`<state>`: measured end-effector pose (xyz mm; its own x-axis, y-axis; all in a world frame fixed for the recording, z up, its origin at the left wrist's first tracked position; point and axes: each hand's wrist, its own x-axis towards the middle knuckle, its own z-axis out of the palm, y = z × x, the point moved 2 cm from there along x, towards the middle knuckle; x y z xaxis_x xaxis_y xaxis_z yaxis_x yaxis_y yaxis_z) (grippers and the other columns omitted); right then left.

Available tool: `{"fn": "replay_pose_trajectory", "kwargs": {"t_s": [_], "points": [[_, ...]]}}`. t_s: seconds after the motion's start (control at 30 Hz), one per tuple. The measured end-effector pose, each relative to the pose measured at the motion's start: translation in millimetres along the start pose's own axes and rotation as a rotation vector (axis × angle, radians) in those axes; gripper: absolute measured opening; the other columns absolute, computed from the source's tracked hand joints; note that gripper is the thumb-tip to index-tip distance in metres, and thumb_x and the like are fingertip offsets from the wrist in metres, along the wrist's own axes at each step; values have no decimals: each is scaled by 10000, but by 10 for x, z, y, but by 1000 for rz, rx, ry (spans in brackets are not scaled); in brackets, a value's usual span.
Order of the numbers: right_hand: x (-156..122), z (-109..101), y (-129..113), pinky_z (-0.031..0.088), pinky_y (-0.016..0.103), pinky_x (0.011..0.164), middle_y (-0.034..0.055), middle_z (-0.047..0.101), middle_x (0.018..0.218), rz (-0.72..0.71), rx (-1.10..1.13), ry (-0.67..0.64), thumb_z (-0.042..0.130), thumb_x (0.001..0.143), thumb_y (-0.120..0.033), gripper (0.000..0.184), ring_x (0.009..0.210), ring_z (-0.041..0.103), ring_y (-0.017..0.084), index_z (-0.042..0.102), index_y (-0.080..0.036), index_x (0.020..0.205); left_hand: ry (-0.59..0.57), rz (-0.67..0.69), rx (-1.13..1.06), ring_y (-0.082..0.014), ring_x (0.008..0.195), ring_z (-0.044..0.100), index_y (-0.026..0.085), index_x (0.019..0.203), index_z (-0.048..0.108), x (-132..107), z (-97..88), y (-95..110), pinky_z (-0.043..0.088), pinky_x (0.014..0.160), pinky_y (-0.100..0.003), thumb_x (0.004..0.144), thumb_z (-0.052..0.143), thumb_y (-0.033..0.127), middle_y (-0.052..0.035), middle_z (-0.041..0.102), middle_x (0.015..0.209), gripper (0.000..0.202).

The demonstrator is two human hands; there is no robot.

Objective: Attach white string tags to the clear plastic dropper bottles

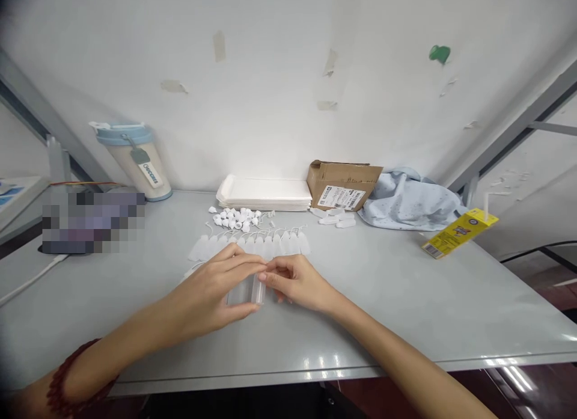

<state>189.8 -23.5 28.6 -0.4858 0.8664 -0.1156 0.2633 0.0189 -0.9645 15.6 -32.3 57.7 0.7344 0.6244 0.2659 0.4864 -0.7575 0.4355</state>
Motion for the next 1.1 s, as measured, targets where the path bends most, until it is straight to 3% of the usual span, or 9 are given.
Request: {"fn": "replay_pose_trajectory", "kwargs": {"t_s": [0.13,0.27,0.63,0.87,1.1], "points": [[-6,18,42,355,185,441,-1,597,642,27,-73,-137,572,827,-413,295,455,459,54,627,-126,787,-145,-47,-48,-208,908,470,206,965,605,-15,-36,29,453,761,-326,758,641,217,-24,623,931,210],[-2,36,68,362,193,461,17,615,686,22,-98,-173,530,850,-435,333,456,441,49,625,-119,803,-205,-83,-29,-203,871,462,201,906,609,-21,-62,27,440,757,-324,765,640,243,-14,615,870,150],[8,41,75,363,198,453,8,607,691,45,-117,-167,539,849,-411,312,440,415,46,640,-133,949,-182,-102,136,-225,864,471,178,873,602,-67,-7,-73,434,719,-334,774,615,262,-48,597,859,130],[-3,48,88,366,196,441,6,610,692,39,-102,-191,553,842,-403,333,420,425,41,622,-128,1018,-260,-147,148,-236,902,461,163,901,587,-61,-11,-45,429,761,-357,778,582,206,-61,578,911,130],[3,44,90,359,194,433,3,607,688,37,-96,-201,557,837,-414,347,414,424,39,620,-131,1029,-234,-81,181,-236,908,462,170,934,569,-72,29,-83,424,768,-354,789,590,246,-65,563,935,165]]}}
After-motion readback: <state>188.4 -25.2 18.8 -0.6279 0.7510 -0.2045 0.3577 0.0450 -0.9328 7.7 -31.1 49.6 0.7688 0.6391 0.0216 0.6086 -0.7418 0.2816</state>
